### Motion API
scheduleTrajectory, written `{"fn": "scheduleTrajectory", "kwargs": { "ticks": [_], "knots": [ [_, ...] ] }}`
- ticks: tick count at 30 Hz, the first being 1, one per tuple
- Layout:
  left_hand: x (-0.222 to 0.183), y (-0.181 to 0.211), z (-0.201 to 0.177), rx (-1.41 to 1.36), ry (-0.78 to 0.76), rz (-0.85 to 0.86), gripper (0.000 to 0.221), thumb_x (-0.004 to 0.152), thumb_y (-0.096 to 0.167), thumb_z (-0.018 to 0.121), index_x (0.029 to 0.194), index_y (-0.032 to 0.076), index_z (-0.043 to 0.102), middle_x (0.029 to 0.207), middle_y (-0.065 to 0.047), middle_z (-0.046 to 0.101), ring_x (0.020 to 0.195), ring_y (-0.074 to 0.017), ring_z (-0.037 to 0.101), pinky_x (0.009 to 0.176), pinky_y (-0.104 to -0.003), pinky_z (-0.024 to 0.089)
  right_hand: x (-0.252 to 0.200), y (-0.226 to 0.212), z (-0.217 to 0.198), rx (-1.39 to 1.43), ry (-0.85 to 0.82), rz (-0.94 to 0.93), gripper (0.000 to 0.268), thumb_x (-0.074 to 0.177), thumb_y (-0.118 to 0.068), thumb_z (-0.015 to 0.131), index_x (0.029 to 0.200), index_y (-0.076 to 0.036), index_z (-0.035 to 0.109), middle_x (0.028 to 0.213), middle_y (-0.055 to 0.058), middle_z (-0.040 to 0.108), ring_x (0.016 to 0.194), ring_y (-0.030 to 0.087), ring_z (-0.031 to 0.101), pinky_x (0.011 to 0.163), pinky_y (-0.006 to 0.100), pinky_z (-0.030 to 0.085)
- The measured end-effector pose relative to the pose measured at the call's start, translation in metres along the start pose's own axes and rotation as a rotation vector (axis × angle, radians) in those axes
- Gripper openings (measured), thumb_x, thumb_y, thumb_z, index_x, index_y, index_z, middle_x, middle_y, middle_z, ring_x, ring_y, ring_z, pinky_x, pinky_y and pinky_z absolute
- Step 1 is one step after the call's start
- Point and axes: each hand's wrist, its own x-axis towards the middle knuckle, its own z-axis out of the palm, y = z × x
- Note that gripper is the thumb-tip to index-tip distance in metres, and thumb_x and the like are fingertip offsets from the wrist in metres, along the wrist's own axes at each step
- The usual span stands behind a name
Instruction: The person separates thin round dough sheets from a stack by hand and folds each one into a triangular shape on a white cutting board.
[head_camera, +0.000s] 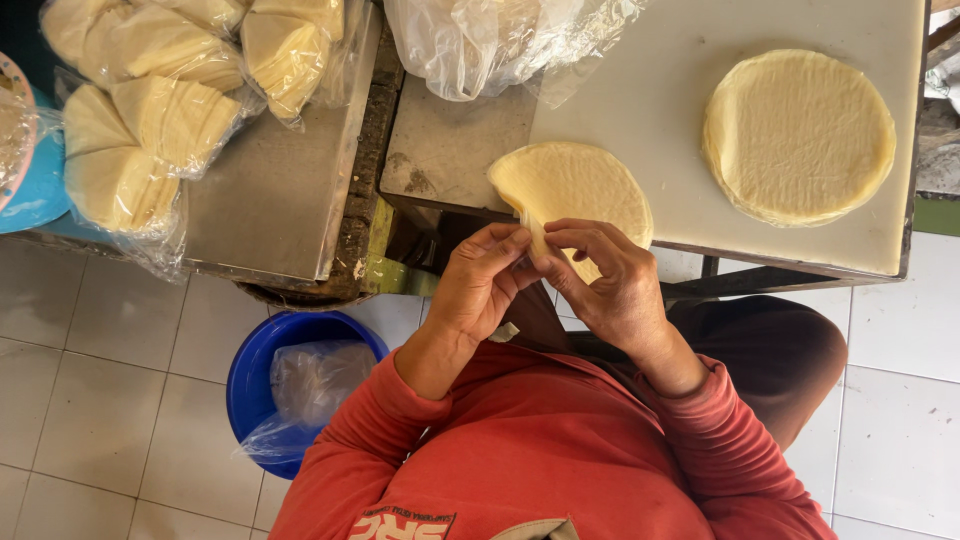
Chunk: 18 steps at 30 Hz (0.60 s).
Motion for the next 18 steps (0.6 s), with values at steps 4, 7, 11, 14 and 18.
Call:
{"fn": "scheduleTrajectory", "kwargs": {
  "ticks": [4, 7, 11, 14, 18],
  "knots": [
    [-0.002, -0.005, 0.0, 0.056, 0.02, 0.018, 0.012, 0.102, 0.01, 0.068, 0.111, 0.002, 0.072, 0.105, -0.01, 0.073, 0.097, -0.0184, 0.07, 0.092, -0.038, 0.06, 0.0, -0.004, 0.002, 0.009, -0.002, 0.018, 0.024, 0.091, -0.02, 0.082, 0.105, -0.003, 0.073, 0.11, 0.01, 0.077, 0.089, 0.017, 0.075, 0.072, 0.028, 0.059],
    [-0.004, -0.007, 0.001, 0.102, 0.017, 0.038, 0.013, 0.101, 0.011, 0.069, 0.11, 0.002, 0.072, 0.104, -0.009, 0.073, 0.096, -0.0187, 0.072, 0.093, -0.038, 0.062, -0.002, -0.006, 0.002, 0.072, -0.009, 0.111, 0.02, 0.095, -0.017, 0.078, 0.108, -0.002, 0.074, 0.106, 0.009, 0.078, 0.087, 0.015, 0.075, 0.072, 0.026, 0.059],
    [-0.005, -0.01, 0.004, 0.17, 0.007, 0.091, 0.017, 0.102, 0.014, 0.069, 0.113, 0.001, 0.071, 0.105, -0.009, 0.073, 0.096, -0.0175, 0.071, 0.091, -0.036, 0.061, -0.004, -0.005, 0.0, 0.177, -0.04, 0.26, 0.021, 0.099, -0.017, 0.072, 0.112, 0.0, 0.073, 0.102, 0.009, 0.078, 0.088, 0.013, 0.075, 0.075, 0.026, 0.061],
    [-0.007, -0.012, 0.006, 0.242, 0.001, 0.112, 0.019, 0.102, 0.017, 0.069, 0.114, 0.001, 0.069, 0.106, -0.009, 0.073, 0.097, -0.0163, 0.071, 0.091, -0.035, 0.061, -0.005, -0.004, 0.0, 0.177, -0.032, 0.299, 0.021, 0.101, -0.017, 0.069, 0.112, 0.0, 0.073, 0.101, 0.009, 0.078, 0.088, 0.014, 0.076, 0.076, 0.027, 0.061],
    [-0.013, -0.014, 0.009, 0.48, 0.016, 0.209, 0.022, 0.103, 0.019, 0.068, 0.115, 0.001, 0.067, 0.103, -0.007, 0.071, 0.094, -0.0121, 0.068, 0.087, -0.029, 0.059, -0.007, -0.005, 0.005, 0.169, -0.013, 0.264, 0.023, 0.099, -0.019, 0.071, 0.111, 0.001, 0.07, 0.102, 0.008, 0.076, 0.09, 0.013, 0.076, 0.078, 0.026, 0.062]
  ]
}}
